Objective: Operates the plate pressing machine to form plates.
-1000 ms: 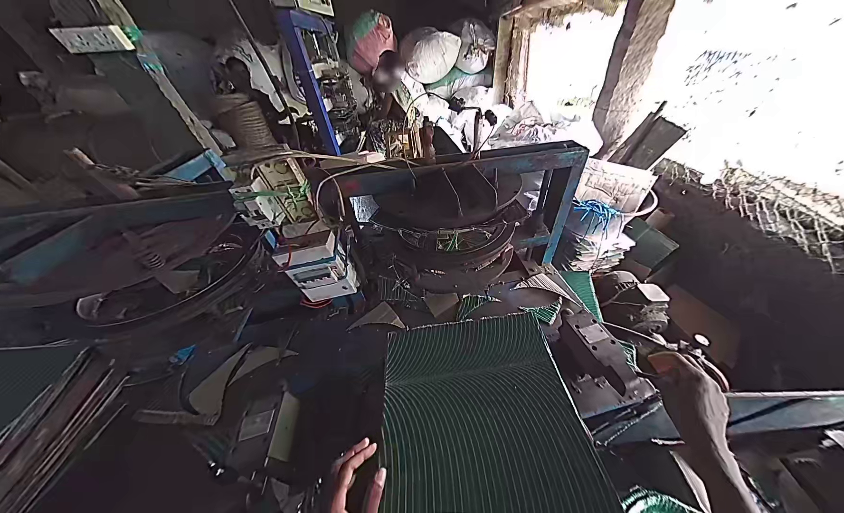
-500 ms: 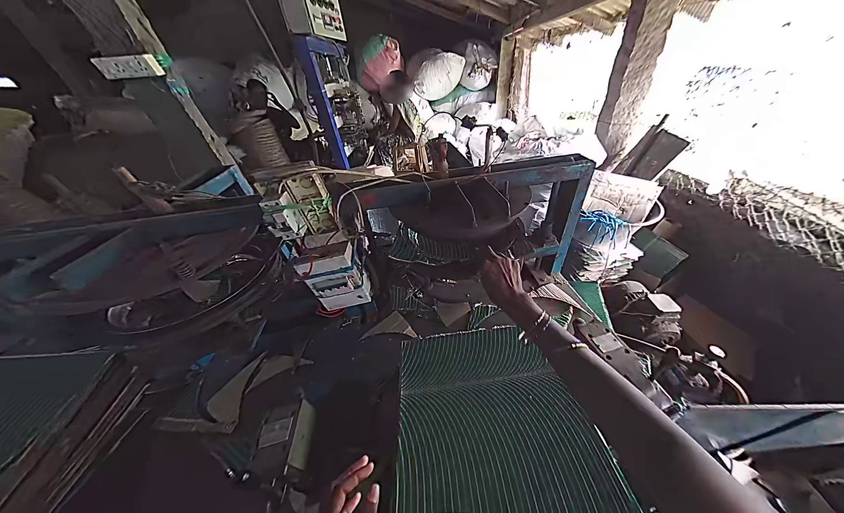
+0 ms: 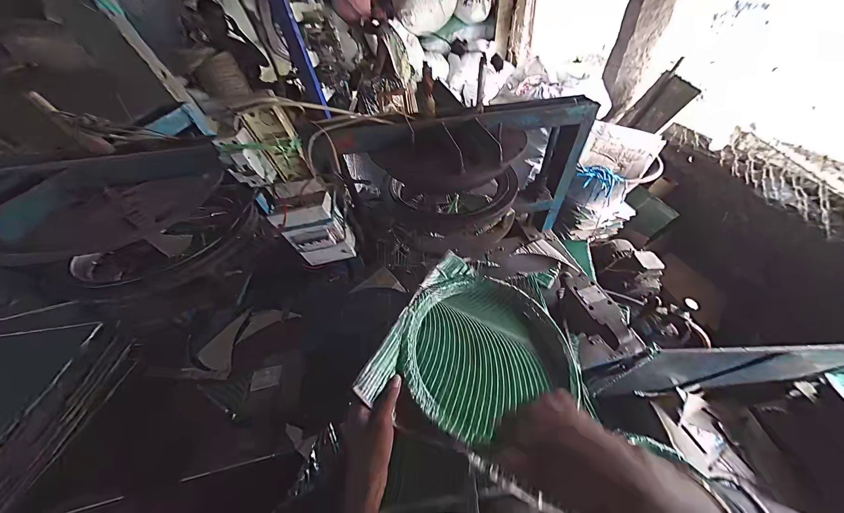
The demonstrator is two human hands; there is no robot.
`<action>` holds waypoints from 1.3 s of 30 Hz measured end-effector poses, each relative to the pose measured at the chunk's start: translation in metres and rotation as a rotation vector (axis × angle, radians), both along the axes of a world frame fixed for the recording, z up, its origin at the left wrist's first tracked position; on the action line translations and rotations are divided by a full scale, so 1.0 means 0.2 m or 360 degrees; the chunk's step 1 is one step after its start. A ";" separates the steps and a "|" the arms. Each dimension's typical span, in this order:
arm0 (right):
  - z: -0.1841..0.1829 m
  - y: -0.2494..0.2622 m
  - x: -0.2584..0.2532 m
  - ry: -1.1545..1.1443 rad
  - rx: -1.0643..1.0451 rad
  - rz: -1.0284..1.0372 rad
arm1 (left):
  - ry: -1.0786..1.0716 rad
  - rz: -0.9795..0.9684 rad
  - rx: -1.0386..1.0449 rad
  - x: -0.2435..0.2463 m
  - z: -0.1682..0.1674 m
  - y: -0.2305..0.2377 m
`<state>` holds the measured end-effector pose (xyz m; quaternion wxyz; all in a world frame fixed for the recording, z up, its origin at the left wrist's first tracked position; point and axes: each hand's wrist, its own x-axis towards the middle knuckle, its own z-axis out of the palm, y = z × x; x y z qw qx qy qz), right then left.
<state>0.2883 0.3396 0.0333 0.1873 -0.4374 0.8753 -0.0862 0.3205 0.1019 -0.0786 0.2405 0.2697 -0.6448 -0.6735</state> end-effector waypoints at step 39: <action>-0.60 0.02 -0.27 0.0103 -0.2266 -0.1443 | 0.0009 -0.0545 0.0415 0.33 0.01 0.38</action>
